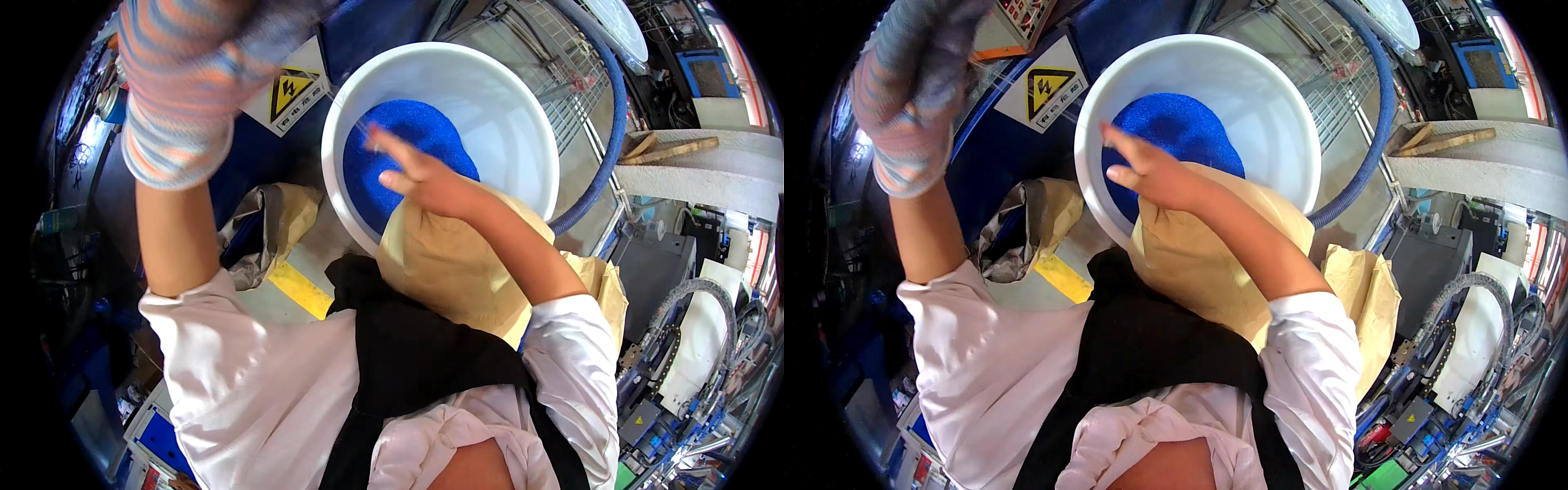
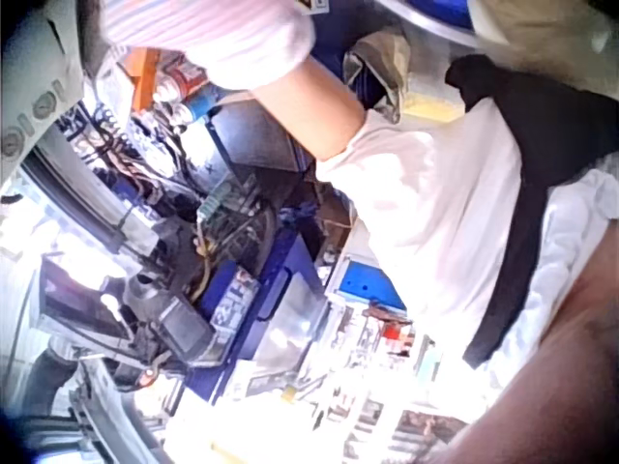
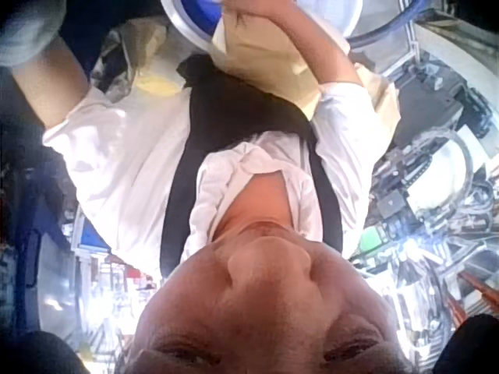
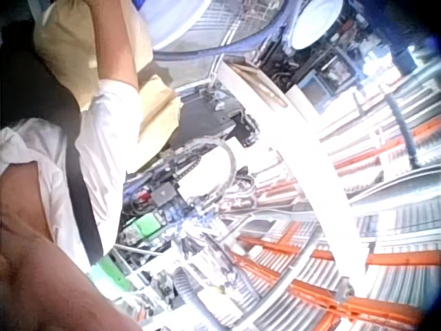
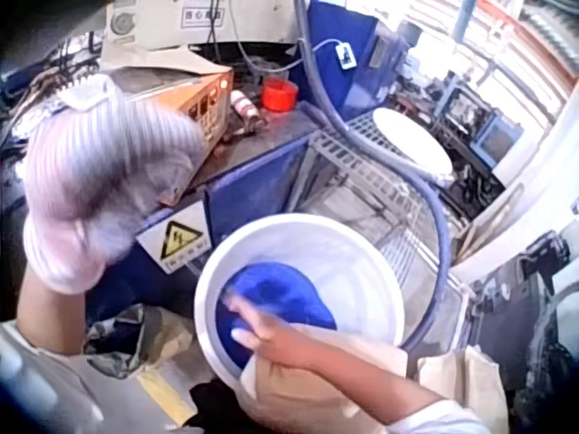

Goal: The person carries a large beige sack to a machine, unties it, and pours blue granules into a white hopper. They then place a white plastic lid on the hopper, secure it with a blue ring, and use a utility knife to trim excess string from the lid.

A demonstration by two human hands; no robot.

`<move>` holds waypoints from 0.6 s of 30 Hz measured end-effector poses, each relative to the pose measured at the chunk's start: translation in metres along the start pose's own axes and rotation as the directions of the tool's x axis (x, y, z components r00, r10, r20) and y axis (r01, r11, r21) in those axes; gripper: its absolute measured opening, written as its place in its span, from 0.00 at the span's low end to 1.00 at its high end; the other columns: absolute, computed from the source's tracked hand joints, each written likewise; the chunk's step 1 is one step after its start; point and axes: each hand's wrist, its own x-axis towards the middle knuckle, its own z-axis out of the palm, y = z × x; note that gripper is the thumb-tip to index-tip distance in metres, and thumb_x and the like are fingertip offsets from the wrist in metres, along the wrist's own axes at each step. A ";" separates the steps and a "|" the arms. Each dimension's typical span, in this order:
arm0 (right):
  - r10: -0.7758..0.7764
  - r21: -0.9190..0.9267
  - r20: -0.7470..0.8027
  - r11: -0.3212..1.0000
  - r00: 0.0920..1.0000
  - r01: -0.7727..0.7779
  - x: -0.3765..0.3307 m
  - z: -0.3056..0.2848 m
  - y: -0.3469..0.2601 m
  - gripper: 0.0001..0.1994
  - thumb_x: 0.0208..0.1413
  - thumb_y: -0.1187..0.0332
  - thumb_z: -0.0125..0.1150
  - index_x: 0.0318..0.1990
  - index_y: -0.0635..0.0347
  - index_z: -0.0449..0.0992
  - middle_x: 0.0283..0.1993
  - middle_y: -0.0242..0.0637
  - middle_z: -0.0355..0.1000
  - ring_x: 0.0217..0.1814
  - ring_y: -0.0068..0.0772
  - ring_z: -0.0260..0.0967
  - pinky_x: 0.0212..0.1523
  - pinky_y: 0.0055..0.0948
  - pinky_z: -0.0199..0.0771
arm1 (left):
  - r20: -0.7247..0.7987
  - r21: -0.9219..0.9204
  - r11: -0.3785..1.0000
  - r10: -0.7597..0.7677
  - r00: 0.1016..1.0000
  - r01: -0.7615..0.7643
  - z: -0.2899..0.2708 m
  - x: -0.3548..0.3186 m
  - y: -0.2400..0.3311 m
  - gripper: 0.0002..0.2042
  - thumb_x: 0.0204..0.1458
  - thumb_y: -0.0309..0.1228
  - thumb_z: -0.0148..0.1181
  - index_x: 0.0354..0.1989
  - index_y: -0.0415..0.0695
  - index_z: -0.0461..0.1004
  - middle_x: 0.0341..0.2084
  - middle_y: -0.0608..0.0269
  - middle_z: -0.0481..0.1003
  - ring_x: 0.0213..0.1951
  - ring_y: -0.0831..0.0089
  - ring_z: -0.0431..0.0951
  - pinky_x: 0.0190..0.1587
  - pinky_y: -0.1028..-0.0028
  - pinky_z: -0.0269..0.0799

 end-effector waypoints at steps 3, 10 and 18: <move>0.262 0.164 0.284 0.934 0.922 -0.316 0.004 -0.013 0.019 0.14 0.60 0.64 0.47 0.48 0.62 0.69 0.42 0.36 0.70 0.40 0.29 0.68 0.45 0.27 0.67 | 0.125 -0.042 0.999 -0.023 0.992 0.028 0.001 -0.056 -0.035 0.12 0.51 0.20 0.52 0.44 0.44 0.74 0.38 0.63 0.76 0.40 0.74 0.76 0.42 0.77 0.72; 0.377 0.726 -0.173 0.673 0.910 -0.140 -0.010 -0.043 0.005 0.09 0.61 0.66 0.47 0.36 0.60 0.72 0.26 0.29 0.66 0.21 0.19 0.58 0.29 0.23 0.65 | 0.672 -0.347 0.742 -0.229 0.704 0.573 0.170 -0.162 0.012 0.26 0.45 0.38 0.58 0.54 0.43 0.63 0.46 0.45 0.68 0.51 0.50 0.67 0.52 0.61 0.64; -0.003 -0.005 -0.509 1.000 0.861 0.000 -0.058 -0.119 -0.066 0.13 0.59 0.69 0.49 0.49 0.63 0.68 0.37 0.36 0.68 0.41 0.25 0.66 0.44 0.25 0.66 | 0.705 -0.154 0.777 -0.346 0.619 0.610 0.150 -0.142 0.001 0.07 0.55 0.33 0.48 0.30 0.44 0.68 0.18 0.56 0.71 0.23 0.53 0.73 0.26 0.62 0.68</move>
